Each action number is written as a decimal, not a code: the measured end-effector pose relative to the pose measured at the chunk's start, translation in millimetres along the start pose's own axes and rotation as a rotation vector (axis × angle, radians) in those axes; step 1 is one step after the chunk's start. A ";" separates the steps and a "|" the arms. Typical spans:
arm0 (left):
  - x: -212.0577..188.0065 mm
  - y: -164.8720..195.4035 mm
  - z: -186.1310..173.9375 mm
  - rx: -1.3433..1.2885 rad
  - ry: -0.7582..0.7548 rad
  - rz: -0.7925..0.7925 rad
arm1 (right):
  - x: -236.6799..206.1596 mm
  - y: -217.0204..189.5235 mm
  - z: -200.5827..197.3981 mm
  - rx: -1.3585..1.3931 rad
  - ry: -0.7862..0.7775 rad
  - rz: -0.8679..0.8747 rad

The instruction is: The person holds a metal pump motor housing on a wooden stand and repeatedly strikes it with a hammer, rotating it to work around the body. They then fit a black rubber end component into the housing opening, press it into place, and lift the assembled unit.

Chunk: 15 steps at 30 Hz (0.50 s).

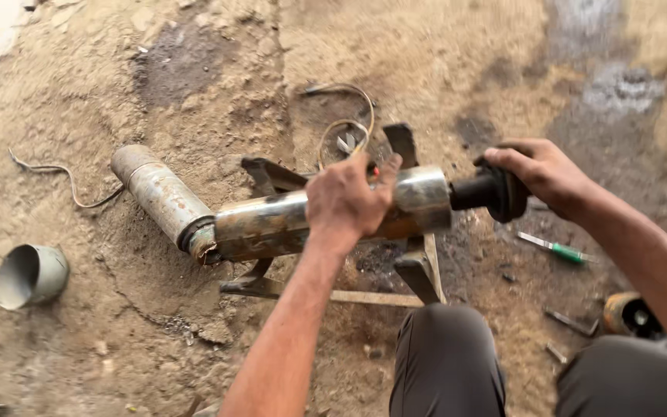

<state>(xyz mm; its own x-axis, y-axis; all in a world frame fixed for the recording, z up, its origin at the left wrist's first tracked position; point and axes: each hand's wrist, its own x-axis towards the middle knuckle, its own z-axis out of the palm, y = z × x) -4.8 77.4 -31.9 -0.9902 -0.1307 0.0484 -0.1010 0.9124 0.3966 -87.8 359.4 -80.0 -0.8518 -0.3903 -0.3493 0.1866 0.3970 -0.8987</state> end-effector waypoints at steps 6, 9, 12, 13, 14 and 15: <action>-1.4 13.5 -4.9 0.077 0.078 0.040 | -1.1 2.4 -10.2 -0.113 -0.014 -0.098; -4.5 23.2 -7.6 0.140 0.020 -0.032 | -5.0 1.9 -9.7 -0.219 -0.003 -0.225; -1.4 31.1 -8.5 0.114 -0.018 -0.092 | -6.6 5.4 -8.8 0.001 -0.124 0.056; -1.5 32.3 -7.7 0.101 -0.010 -0.101 | -6.0 7.6 -9.6 0.083 -0.144 0.051; -2.0 32.5 -6.5 0.091 -0.005 -0.119 | -5.5 10.7 -9.5 0.006 -0.108 -0.041; -2.5 31.1 -4.9 0.153 0.034 -0.058 | -2.5 12.5 -9.8 -0.078 -0.075 -0.144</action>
<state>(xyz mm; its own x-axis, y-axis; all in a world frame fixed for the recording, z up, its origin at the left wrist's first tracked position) -5.0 104.1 -15.2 -0.9788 -0.1953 0.0617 -0.1736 0.9510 0.2559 -88.2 373.4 -87.7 -0.8276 -0.5074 -0.2402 0.0246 0.3948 -0.9185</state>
